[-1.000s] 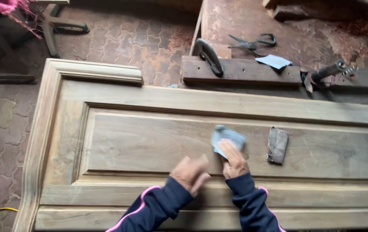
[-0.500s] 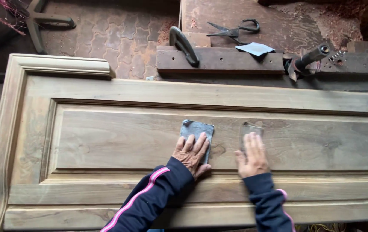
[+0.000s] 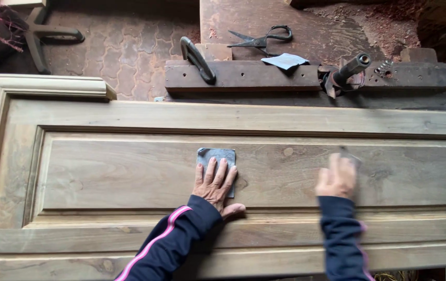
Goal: Sand a wooden furniture panel using sandpaper and an electric orbital sander.
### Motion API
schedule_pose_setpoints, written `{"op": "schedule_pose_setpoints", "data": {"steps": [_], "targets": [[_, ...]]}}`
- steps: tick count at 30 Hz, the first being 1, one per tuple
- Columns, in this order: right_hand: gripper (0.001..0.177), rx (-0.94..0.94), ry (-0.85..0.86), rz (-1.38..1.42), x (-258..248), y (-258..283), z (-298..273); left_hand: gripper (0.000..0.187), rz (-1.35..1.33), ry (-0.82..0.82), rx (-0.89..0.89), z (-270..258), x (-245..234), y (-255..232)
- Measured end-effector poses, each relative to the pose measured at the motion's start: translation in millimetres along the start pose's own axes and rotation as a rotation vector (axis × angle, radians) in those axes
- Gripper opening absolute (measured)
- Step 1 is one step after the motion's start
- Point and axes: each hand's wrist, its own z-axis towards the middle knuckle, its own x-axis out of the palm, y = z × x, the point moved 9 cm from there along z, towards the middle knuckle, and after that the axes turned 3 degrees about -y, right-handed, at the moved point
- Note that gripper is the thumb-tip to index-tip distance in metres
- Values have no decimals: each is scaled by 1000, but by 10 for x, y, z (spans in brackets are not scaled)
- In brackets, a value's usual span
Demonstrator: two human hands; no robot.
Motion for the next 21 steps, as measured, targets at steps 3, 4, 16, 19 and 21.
{"op": "schedule_pose_setpoints", "data": {"steps": [3, 4, 16, 19, 21], "targets": [[49, -117, -15, 83, 61, 1143, 53, 100, 31, -59, -9, 69, 107, 44], [48, -180, 50, 116, 90, 1673, 27, 98, 44, -69, -2, 44, 137, 89], [87, -207, 487, 223, -107, 170, 131, 62, 122, 132, 169, -106, 267, 536], [84, -229, 596, 158, -114, 300, 257, 67, 6, 352, 11, 184, -33, 429], [82, -208, 626, 3, -247, 554, 375, 68, 52, 277, 6, 185, 227, 397]]}}
